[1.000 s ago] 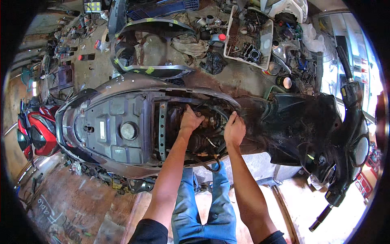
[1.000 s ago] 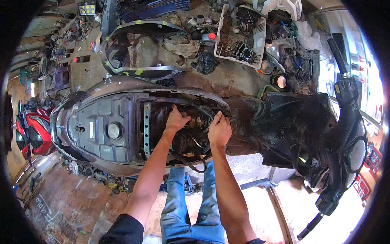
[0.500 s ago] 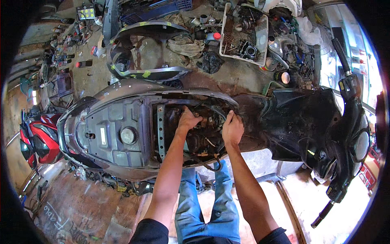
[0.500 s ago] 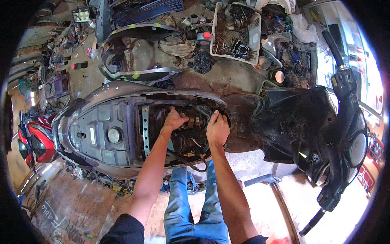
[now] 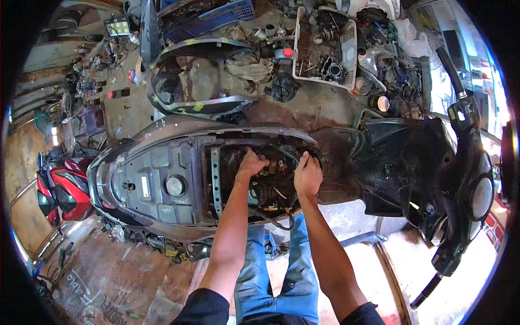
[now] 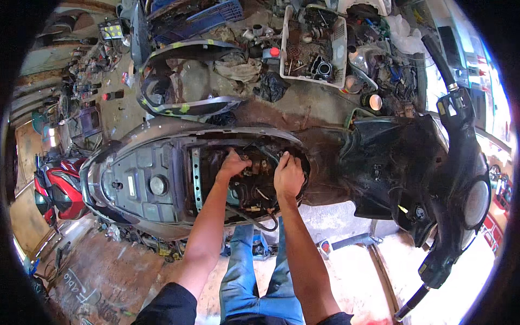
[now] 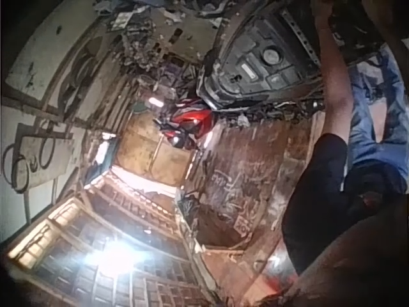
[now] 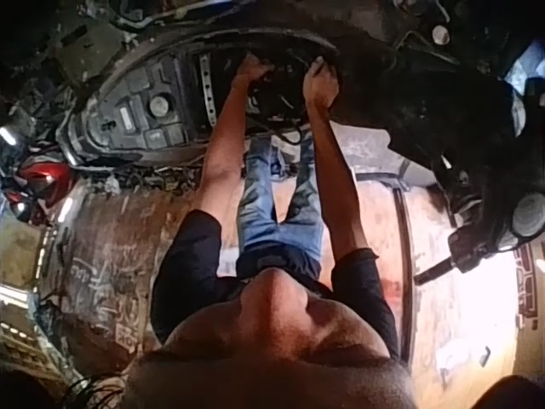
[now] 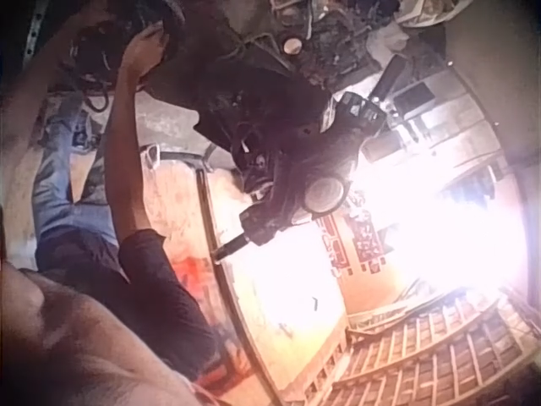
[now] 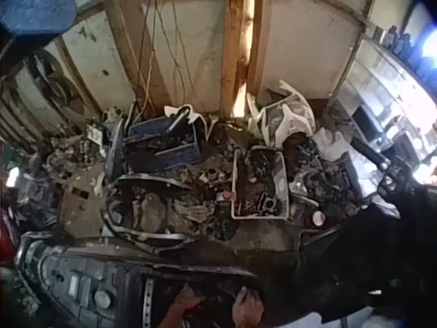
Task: Repairing internal components of a motorcycle engine or fuel system under the seat.
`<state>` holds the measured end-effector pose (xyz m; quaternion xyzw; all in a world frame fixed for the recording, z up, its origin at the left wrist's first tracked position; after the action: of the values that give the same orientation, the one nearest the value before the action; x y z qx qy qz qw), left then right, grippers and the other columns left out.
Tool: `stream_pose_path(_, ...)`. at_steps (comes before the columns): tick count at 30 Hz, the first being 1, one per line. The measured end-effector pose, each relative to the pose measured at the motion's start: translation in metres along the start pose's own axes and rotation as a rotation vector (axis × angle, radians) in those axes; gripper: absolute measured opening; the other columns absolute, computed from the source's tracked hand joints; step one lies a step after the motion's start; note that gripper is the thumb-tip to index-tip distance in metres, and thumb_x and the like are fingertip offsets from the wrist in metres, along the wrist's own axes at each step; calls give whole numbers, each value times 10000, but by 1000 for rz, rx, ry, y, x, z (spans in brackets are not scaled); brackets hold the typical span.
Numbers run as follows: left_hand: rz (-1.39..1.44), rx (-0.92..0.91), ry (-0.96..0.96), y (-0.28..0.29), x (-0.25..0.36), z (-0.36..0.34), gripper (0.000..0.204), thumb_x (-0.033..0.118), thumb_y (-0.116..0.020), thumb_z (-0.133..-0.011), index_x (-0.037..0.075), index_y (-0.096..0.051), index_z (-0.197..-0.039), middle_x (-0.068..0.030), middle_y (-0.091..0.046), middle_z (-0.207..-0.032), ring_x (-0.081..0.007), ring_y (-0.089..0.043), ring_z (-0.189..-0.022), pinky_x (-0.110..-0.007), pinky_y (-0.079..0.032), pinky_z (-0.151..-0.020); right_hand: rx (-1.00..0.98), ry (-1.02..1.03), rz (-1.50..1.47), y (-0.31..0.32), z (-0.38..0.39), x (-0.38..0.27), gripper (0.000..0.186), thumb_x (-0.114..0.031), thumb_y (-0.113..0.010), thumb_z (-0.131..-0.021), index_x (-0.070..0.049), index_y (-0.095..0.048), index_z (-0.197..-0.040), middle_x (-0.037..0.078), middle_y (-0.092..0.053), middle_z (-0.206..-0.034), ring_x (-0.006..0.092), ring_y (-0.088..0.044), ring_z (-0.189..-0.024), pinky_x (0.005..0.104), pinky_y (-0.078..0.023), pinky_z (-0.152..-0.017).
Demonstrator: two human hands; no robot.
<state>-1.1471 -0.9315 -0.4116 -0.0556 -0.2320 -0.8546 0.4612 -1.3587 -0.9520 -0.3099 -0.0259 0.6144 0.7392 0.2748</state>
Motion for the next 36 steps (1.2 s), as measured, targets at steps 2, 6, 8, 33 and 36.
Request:
stream_pose_path(2, 134, 13, -30, -2, -4, 4, 1189, 356, -837, -752, -169, -76, -1499, -323, -606, -1274, -384, -613, -1201, -423, -493, -998, 6, -3, 6, 2, 1, -3, 401, -318, -456, -1037, -23, -699, -912, 180, -656, -910, 410, -663, -764, 499, -539, -653)
stream_pose_path(6, 22, 191, -26, -10, -8, 21, 1022, 312, -809, -783, -82, -195, -1499, -327, -620, -1204, -457, -589, -1172, -490, -513, -941, -35, -44, 8, -1, 4, -8, 430, -331, -430, -1044, -11, -702, -952, 200, -659, -935, 429, -654, -807, 518, -527, -705)
stream_pose_path(8, -1, 344, -74, -23, 14, 58, 925, 295, -794, -800, -75, -261, -1458, -318, -633, -1162, -464, -601, -1141, -500, -517, -928, -77, -91, 6, 2, 0, 2, 466, -346, -400, -1054, 0, -707, -996, 220, -663, -964, 446, -646, -855, 529, -516, -758)
stream_pose_path(33, -51, 173, -3, -28, -46, 35, 723, 663, -661, -830, -23, -660, -1060, -304, -681, -1068, -432, -665, -1062, -503, -540, -897, -67, -41, 95, -1, 4, -12, 471, -350, -386, -1057, 7, -685, -986, 226, -655, -984, 439, -638, -892, 536, -509, -768)
stream_pose_path(36, -32, 156, -184, -17, -56, 32, 742, 639, -615, -882, -65, -624, -1118, -317, -683, -999, -490, -639, -1051, -522, -525, -908, -20, 19, 94, -10, 1, -4, 460, -343, -386, -1057, 5, -677, -984, 224, -652, -986, 437, -635, -904, 534, -508, -773)
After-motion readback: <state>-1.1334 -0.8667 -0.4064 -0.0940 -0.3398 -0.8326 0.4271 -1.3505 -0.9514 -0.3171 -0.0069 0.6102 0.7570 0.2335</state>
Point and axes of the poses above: each hand's wrist, its own z-axis away from the middle knuckle, its own y-axis out of the back of the hand, x = y × z, the point moved 4 cm from there along -z, towards the middle knuckle
